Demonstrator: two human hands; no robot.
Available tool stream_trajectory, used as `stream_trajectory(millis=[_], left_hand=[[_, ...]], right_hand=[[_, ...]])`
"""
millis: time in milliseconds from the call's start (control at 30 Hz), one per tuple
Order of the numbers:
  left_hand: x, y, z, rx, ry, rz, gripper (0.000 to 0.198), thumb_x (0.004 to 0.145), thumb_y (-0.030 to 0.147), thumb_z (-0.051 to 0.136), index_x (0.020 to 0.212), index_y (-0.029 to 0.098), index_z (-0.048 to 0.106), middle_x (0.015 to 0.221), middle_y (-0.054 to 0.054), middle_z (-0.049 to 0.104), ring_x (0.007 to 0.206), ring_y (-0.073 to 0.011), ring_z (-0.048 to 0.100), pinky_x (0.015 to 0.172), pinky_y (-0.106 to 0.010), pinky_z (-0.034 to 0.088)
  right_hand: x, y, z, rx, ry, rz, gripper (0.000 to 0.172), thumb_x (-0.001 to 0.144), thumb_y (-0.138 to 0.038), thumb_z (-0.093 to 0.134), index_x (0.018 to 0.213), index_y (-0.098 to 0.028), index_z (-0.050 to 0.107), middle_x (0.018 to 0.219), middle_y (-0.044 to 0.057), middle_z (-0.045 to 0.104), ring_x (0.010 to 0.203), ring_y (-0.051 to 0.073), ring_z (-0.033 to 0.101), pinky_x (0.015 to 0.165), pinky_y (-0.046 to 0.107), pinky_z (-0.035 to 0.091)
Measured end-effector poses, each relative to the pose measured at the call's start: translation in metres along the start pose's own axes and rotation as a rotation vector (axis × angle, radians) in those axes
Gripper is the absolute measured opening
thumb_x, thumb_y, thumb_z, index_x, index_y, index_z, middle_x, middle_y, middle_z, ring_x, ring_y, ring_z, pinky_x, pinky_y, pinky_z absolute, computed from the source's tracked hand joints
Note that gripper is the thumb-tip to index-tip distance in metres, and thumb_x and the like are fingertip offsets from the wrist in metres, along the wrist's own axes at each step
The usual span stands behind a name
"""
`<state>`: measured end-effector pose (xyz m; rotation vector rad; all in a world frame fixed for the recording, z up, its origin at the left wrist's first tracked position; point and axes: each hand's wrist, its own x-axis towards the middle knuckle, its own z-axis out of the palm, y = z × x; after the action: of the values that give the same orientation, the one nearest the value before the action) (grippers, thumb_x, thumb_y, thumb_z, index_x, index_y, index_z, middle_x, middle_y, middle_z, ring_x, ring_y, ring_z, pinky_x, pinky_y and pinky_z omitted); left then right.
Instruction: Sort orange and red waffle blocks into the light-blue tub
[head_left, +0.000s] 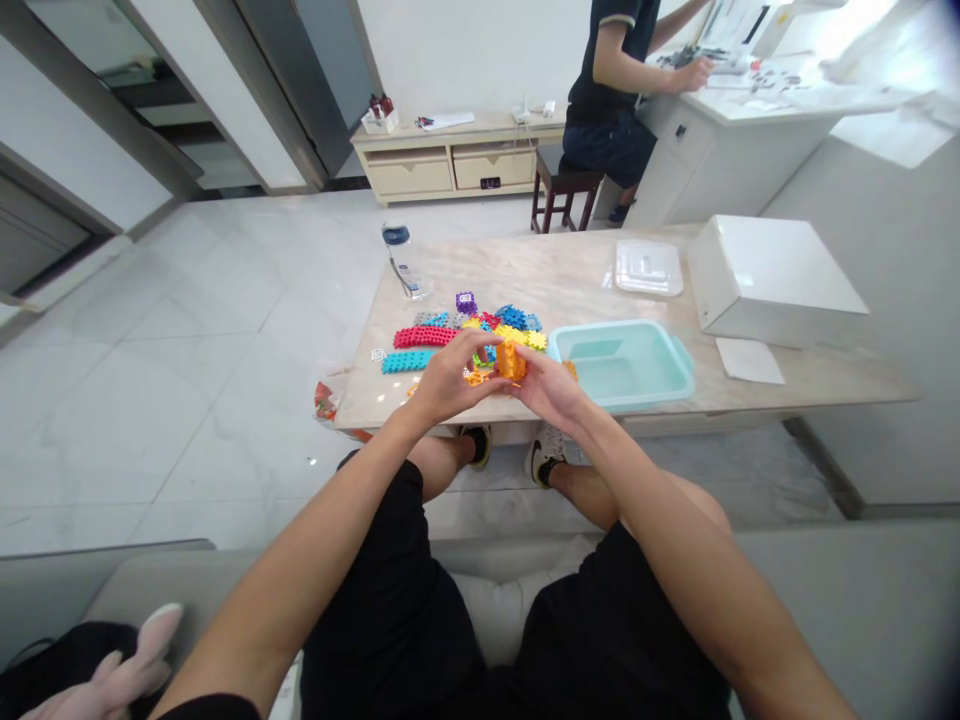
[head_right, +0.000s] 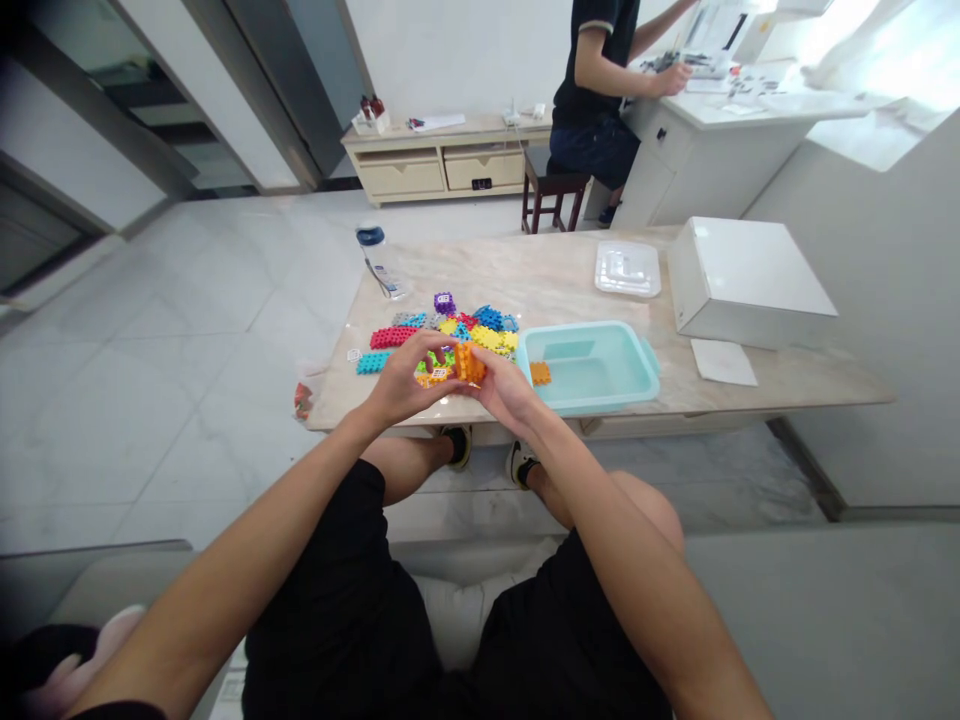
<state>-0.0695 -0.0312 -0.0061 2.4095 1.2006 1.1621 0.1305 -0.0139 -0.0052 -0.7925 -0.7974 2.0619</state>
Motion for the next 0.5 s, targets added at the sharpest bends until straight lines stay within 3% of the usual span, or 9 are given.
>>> stream_trajectory(millis=[200, 500], left_hand=[[0.003, 0.002, 0.006, 0.022, -0.053, 0.009, 0.054, 0.095, 0.041, 0.084, 0.142, 0.029, 0.060, 0.132, -0.010, 0.071, 0.117, -0.0284, 0.072, 0.096, -0.044, 0.062], [0.002, -0.003, 0.012, 0.016, -0.020, -0.053, 0.069, 0.093, 0.039, 0.085, 0.153, 0.028, 0.053, 0.135, -0.011, 0.067, 0.103, -0.0233, 0.070, 0.085, -0.037, 0.061]], right_hand=[[-0.002, -0.001, 0.002, 0.004, -0.064, 0.050, 0.037, 0.110, -0.053, 0.052, 0.102, -0.024, 0.073, 0.091, 0.004, 0.076, 0.083, 0.020, 0.070, 0.080, 0.032, 0.060], [0.002, 0.008, -0.001, -0.019, -0.074, 0.040, 0.034, 0.112, -0.048, 0.052, 0.111, -0.022, 0.074, 0.093, 0.004, 0.078, 0.080, 0.018, 0.069, 0.069, 0.028, 0.055]])
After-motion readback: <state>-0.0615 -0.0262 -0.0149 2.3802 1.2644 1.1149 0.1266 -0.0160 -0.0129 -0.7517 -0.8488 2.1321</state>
